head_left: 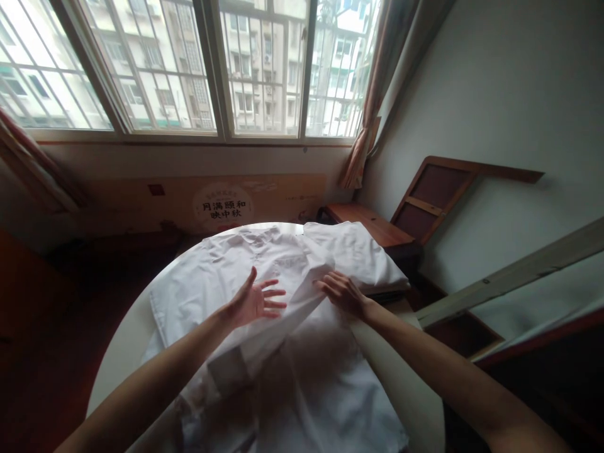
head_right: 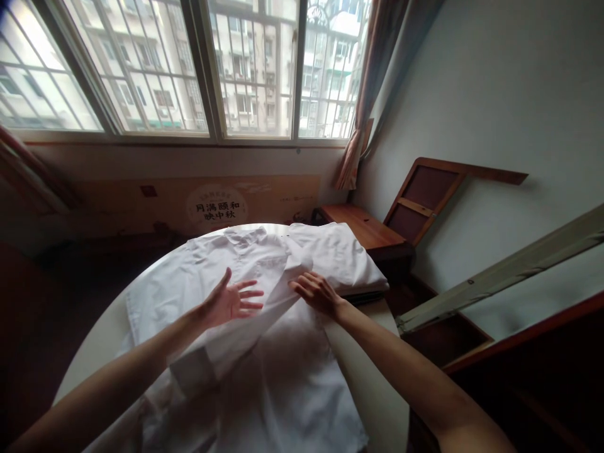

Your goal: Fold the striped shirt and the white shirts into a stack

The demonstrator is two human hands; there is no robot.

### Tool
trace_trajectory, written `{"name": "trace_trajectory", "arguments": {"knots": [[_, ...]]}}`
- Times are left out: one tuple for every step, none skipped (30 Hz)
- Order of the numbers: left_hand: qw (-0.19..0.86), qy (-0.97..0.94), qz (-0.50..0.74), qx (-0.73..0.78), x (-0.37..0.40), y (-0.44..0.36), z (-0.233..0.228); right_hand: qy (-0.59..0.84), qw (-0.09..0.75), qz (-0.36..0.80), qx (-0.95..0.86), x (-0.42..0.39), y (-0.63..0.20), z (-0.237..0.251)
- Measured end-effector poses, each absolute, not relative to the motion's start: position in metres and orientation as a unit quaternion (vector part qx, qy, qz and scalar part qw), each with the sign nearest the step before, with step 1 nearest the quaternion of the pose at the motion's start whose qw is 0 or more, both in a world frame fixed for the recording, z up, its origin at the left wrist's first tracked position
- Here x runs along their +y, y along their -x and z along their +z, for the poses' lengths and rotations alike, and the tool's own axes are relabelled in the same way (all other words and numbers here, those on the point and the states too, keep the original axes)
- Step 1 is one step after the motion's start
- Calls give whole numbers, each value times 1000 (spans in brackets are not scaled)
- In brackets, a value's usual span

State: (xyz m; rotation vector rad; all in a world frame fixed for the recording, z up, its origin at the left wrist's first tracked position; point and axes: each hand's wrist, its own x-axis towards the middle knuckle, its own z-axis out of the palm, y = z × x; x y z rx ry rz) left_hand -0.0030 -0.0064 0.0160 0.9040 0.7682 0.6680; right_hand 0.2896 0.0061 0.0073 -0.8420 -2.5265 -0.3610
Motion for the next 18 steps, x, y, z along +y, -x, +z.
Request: {"name": "trace_trajectory", "arguments": {"knots": [[805,-402,285,331,-17,-1,15,302,217,-146,-917,3,-290,4],[815,-398,271,322,-26,-4,14,304,212,-158,-915,0,-290,1],[804,-413,266,334,-33,-5,11,310,209,-167,-912,-2,-291,0],[770,-452,260,368,-39,-5,8,316,204,-172,-910,-3,-292,-1],[714,-509,248,412,-43,-5,6,319,199,-174,-910,-4,-293,0],[640,-575,230,455,-47,-4,3,322,194,-172,-910,-4,-295,1],[555,-640,207,489,-50,-3,1,323,194,-168,-911,-4,-296,2],[472,-696,184,509,-55,-3,1,325,199,-159,-911,-4,-298,4],[401,-739,166,515,-60,-2,1,329,211,-145,-909,-2,-299,7],[343,-773,156,511,-66,-3,3,337,235,-123,-904,-1,-300,10],[299,-799,152,499,-74,-4,5,351,267,-92,-893,2,-299,13],[266,-822,145,482,-84,-6,8,369,305,-55,-876,4,-298,17],[242,-843,132,462,-94,-9,12,391,345,-14,-853,7,-295,21],[225,-862,111,441,-104,-12,16,415,379,22,-827,9,-292,26],[213,-875,88,425,-114,-15,20,440,405,48,-800,11,-286,30],[203,-884,68,416,-124,-18,23,468,423,60,-773,12,-280,34],[193,-887,56,415,-132,-20,24,498,434,58,-749,13,-273,38],[183,-889,51,416,-139,-22,25,524,440,48,-727,14,-267,41]]}}
